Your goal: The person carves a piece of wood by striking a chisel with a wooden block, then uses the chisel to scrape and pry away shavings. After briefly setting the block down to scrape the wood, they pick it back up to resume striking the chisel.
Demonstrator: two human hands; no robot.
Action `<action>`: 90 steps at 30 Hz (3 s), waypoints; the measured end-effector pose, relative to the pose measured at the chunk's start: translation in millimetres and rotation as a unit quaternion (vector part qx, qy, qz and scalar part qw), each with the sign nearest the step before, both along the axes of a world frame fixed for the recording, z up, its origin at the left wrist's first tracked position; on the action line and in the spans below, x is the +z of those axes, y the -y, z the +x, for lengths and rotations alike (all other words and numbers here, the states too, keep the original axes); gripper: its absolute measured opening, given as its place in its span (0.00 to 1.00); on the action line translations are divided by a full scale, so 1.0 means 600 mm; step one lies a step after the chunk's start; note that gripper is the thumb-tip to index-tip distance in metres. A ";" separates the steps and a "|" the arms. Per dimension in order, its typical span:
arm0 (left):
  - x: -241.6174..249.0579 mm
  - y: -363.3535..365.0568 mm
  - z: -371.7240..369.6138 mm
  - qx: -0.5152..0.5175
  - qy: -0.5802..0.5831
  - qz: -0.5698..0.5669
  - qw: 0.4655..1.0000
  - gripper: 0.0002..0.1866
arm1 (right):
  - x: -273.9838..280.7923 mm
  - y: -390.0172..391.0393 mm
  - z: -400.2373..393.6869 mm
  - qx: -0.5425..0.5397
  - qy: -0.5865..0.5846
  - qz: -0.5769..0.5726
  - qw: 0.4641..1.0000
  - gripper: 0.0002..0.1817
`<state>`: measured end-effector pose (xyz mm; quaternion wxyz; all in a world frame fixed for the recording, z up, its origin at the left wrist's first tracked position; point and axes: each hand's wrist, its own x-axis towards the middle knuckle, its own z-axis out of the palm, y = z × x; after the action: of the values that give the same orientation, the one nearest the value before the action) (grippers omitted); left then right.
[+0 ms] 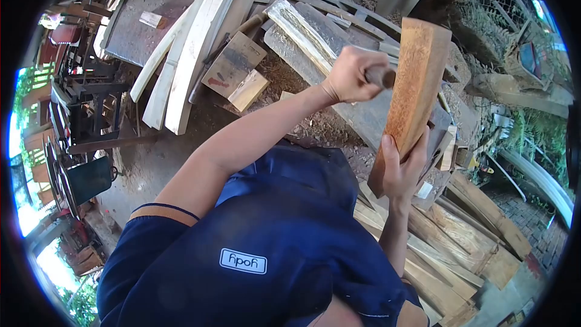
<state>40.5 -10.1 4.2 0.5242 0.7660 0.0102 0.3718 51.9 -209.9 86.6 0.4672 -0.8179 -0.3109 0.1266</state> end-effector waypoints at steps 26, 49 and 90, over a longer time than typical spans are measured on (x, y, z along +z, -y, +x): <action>0.017 -0.059 0.006 0.081 -0.026 -0.183 0.979 0.16 | -0.027 0.009 -0.015 -0.043 -0.022 0.026 0.998 0.29; -0.012 -0.018 0.007 0.047 -0.012 -0.011 0.999 0.07 | -0.022 -0.015 -0.004 -0.018 -0.020 0.078 0.997 0.23; -0.020 0.054 0.015 0.077 -0.044 0.067 0.994 0.12 | 0.001 0.001 0.012 0.009 0.009 0.153 0.988 0.24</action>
<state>49.3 -42.3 -8.1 0.4409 0.8120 0.0671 0.3765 59.3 -210.4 87.4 0.5830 -0.7352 -0.3378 0.0744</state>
